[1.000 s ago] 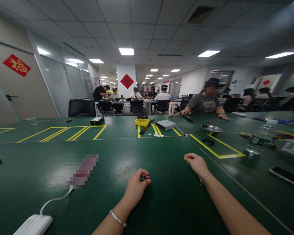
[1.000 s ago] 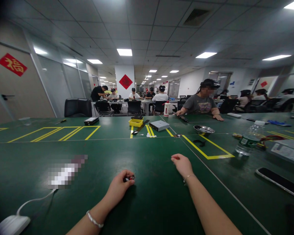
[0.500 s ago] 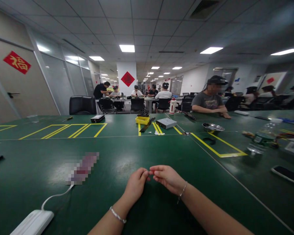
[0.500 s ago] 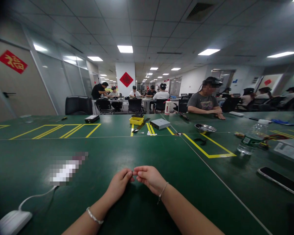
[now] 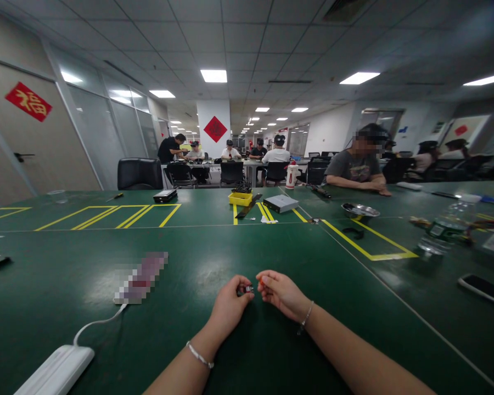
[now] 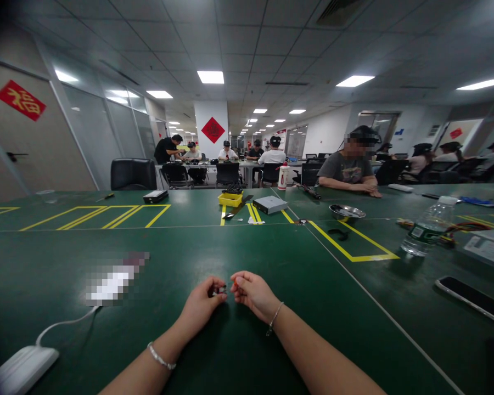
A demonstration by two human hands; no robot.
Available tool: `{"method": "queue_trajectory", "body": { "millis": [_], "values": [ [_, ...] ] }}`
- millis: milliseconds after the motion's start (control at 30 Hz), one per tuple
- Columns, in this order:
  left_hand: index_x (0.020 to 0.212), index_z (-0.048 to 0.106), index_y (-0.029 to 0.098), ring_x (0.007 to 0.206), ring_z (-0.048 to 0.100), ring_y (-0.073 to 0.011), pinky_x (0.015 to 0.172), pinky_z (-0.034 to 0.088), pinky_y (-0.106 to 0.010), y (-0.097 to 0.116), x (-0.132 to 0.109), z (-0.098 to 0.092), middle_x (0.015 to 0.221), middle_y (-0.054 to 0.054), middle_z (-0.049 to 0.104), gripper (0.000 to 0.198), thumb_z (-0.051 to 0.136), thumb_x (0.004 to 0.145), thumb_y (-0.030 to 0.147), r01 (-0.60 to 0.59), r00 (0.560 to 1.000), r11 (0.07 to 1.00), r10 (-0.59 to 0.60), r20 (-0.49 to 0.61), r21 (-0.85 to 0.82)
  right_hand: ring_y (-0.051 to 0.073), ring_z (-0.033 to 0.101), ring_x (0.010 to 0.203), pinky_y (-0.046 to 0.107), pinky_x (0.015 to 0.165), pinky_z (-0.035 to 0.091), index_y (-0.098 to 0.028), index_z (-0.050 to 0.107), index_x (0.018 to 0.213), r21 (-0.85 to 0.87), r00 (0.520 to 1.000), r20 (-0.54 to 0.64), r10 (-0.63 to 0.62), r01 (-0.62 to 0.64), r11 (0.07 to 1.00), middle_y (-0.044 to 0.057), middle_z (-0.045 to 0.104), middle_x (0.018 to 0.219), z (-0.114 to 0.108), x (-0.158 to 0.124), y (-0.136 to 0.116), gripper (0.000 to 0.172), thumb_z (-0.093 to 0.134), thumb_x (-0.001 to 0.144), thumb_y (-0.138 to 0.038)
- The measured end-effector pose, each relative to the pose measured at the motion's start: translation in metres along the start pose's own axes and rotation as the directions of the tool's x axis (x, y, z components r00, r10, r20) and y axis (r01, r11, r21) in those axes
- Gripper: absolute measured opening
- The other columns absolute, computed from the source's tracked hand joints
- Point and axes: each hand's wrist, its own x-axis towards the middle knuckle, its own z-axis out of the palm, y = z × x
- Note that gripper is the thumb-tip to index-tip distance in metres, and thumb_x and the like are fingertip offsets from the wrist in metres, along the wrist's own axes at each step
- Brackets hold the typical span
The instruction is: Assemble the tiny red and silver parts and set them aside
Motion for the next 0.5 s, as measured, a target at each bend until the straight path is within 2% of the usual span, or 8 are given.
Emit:
{"method": "queue_trajectory", "body": {
  "millis": [133, 300, 400, 500],
  "values": [
    [0.075, 0.052, 0.019, 0.064, 0.048, -0.0113, 0.06, 0.036, -0.021, 0.0001, 0.0001, 0.0, 0.067, 0.003, 0.053, 0.014, 0.051, 0.061, 0.022, -0.008, 1.0, 1.0, 0.008, -0.001, 0.018, 0.006, 0.046, 0.052, 0.021, 0.053, 0.036, -0.014, 0.052, 0.077, -0.001, 1.0, 0.006, 0.0, 0.0, 1.0, -0.001, 0.052, 0.062, 0.0001, -0.0009, -0.0014, 0.026, 0.057, 0.064, -0.036],
    [0.075, 0.053, 0.018, 0.061, 0.047, -0.0111, 0.057, 0.035, -0.021, 0.0049, -0.0005, -0.0011, 0.064, 0.003, 0.052, 0.019, 0.043, 0.069, 0.033, 0.008, 1.0, 1.0, -0.008, -0.004, 0.011, 0.005, 0.043, 0.05, 0.02, 0.051, 0.035, -0.014, 0.051, 0.07, -0.005, 1.0, -0.005, 0.008, -0.008, 1.0, -0.003, 0.049, 0.058, 0.0028, -0.002, -0.0037, 0.025, 0.063, 0.057, -0.032],
    [0.074, 0.053, 0.018, 0.06, 0.046, -0.0109, 0.056, 0.035, -0.021, 0.0058, -0.0011, -0.0019, 0.062, 0.003, 0.051, 0.024, 0.039, 0.071, 0.036, 0.002, 1.0, 1.0, -0.002, 0.005, 0.015, 0.005, 0.043, 0.049, 0.02, 0.05, 0.034, -0.013, 0.051, 0.068, -0.015, 1.0, -0.003, 0.006, -0.006, 1.0, -0.003, 0.048, 0.056, 0.0044, -0.0023, -0.0046, 0.025, 0.06, 0.06, -0.036],
    [0.075, 0.053, 0.018, 0.06, 0.047, -0.0107, 0.056, 0.035, -0.021, 0.0047, -0.0013, -0.0017, 0.063, 0.003, 0.051, 0.02, 0.042, 0.07, 0.034, 0.0, 1.0, 1.0, 0.0, 0.004, -0.006, 0.006, 0.046, 0.052, 0.021, 0.053, 0.035, -0.013, 0.052, 0.069, -0.018, 1.0, -0.002, 0.008, -0.008, 1.0, -0.001, 0.052, 0.06, 0.006, -0.0031, -0.0056, 0.027, 0.059, 0.061, -0.037]
  ]
}}
